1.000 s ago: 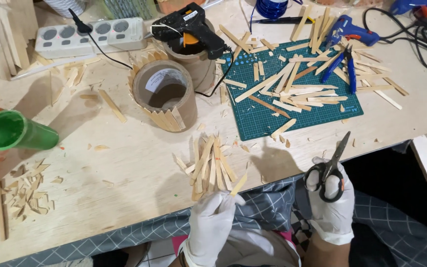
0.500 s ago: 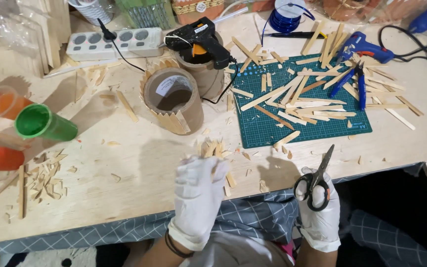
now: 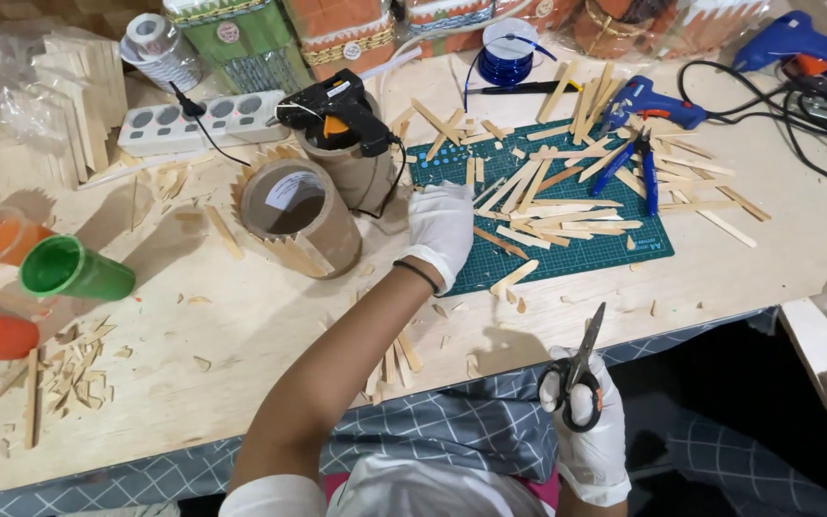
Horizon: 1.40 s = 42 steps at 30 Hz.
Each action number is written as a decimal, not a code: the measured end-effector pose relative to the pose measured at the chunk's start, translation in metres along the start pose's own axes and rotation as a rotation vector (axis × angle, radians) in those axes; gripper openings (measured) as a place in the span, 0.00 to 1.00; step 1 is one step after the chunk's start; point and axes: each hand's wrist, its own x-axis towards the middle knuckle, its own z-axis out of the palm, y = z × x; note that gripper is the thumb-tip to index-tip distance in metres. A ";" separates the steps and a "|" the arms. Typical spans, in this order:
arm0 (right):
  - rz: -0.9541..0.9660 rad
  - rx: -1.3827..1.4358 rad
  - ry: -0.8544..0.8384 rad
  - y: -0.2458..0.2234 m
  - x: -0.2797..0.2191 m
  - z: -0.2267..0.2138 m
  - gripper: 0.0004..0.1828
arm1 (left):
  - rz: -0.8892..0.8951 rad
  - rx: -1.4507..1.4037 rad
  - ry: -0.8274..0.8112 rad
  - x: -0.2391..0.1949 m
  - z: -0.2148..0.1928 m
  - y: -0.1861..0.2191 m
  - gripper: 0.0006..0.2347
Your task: Cutting thin bamboo sticks into smaller segments using scissors on a workbench.
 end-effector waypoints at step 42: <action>0.345 -0.103 -0.160 0.034 -0.045 0.040 0.27 | -0.504 -1.905 -0.246 -0.241 -0.127 -0.146 0.02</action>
